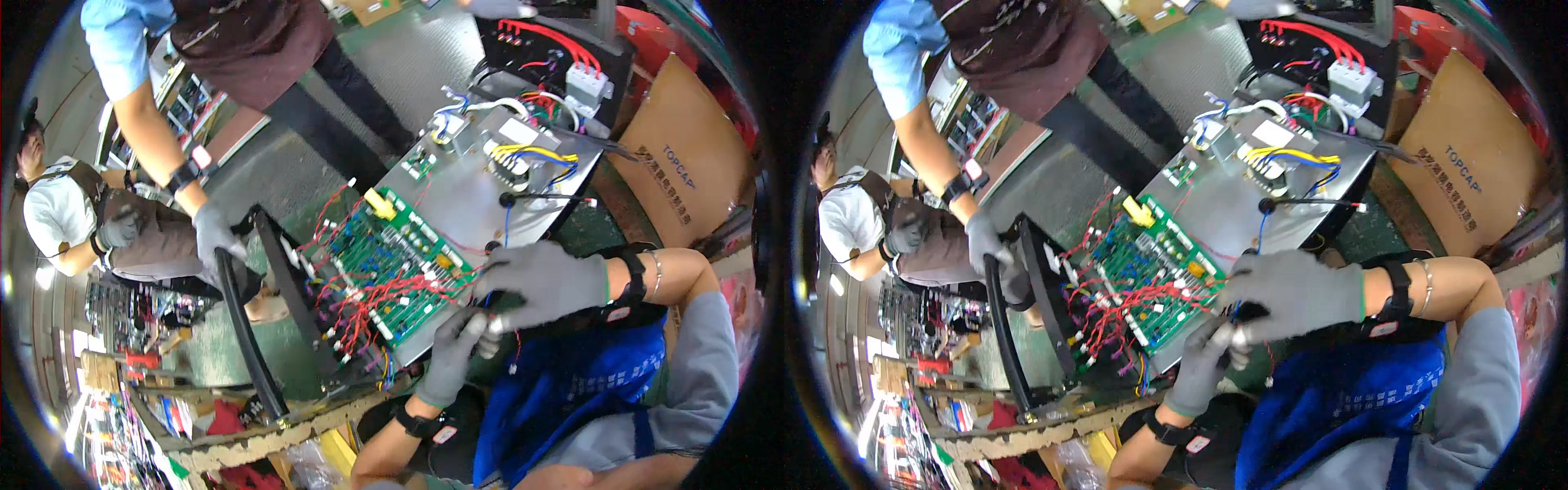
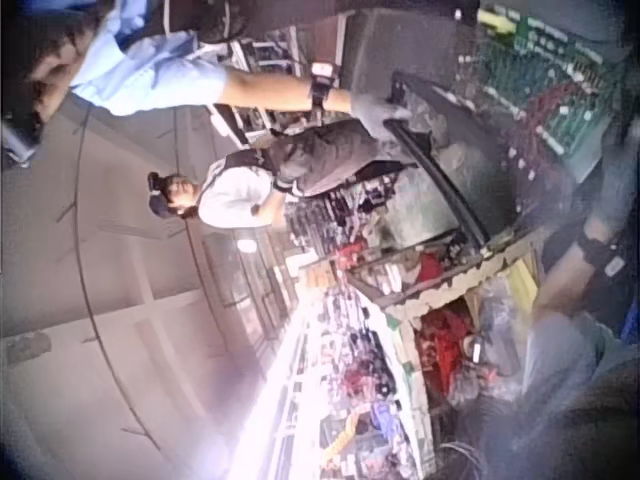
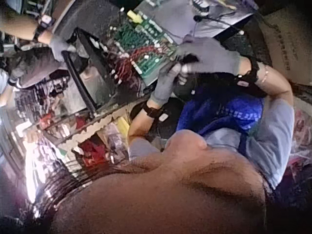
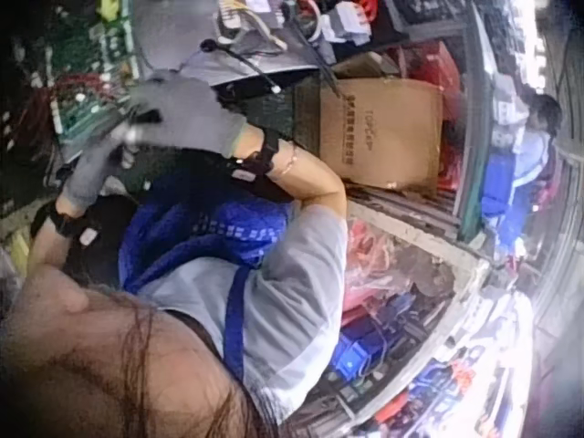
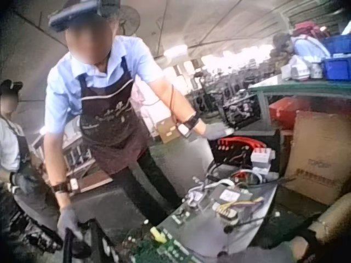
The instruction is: Manually assemble and wire components onto a large circuit board within a metal chassis using an electric screwdriver.
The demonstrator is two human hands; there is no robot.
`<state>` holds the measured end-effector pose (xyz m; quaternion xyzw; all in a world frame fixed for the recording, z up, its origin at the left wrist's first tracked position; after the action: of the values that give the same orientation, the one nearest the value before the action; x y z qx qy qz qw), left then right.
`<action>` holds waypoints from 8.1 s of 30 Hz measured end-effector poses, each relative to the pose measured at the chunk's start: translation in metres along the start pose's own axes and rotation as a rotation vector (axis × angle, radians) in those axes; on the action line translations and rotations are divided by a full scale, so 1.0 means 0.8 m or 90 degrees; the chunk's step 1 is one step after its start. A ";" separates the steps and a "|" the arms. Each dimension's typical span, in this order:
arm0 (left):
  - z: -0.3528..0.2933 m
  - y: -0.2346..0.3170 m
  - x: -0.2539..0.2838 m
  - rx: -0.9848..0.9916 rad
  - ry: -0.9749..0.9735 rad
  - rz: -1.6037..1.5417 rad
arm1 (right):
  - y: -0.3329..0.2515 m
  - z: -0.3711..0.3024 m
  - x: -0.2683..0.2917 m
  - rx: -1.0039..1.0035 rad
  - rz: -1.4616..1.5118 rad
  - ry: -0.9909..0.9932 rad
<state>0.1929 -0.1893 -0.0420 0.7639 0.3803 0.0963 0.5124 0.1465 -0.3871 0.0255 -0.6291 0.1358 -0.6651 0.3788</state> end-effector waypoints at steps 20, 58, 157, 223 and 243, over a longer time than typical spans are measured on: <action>-0.003 0.008 0.003 -0.048 0.014 -0.056 | 0.027 0.013 0.034 -0.164 0.379 0.136; -0.036 0.005 0.013 0.004 -0.025 -0.053 | 0.066 0.045 0.013 -0.376 0.965 0.202; -0.023 0.015 0.029 -0.082 -0.093 -0.422 | 0.102 -0.095 0.115 -0.276 0.500 0.168; -0.038 -0.078 0.055 -0.036 0.161 -0.034 | -0.013 -0.011 0.092 0.187 0.149 0.659; -0.053 0.005 0.000 -0.039 -0.026 -0.199 | -0.012 0.022 -0.017 0.074 -0.275 -0.201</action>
<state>0.1721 -0.1601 -0.0197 0.6813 0.4811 0.0113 0.5516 0.1590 -0.3663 0.0246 -0.7167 -0.1004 -0.6308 0.2799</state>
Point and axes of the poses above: each hand's wrist, its own z-axis towards the middle knuckle, its own x-axis out of the back of the hand, y = z × x, the point moved 3 cm from there along z, towards the middle knuckle, and after that the axes turned 2 degrees about x, right-handed, at the moved point
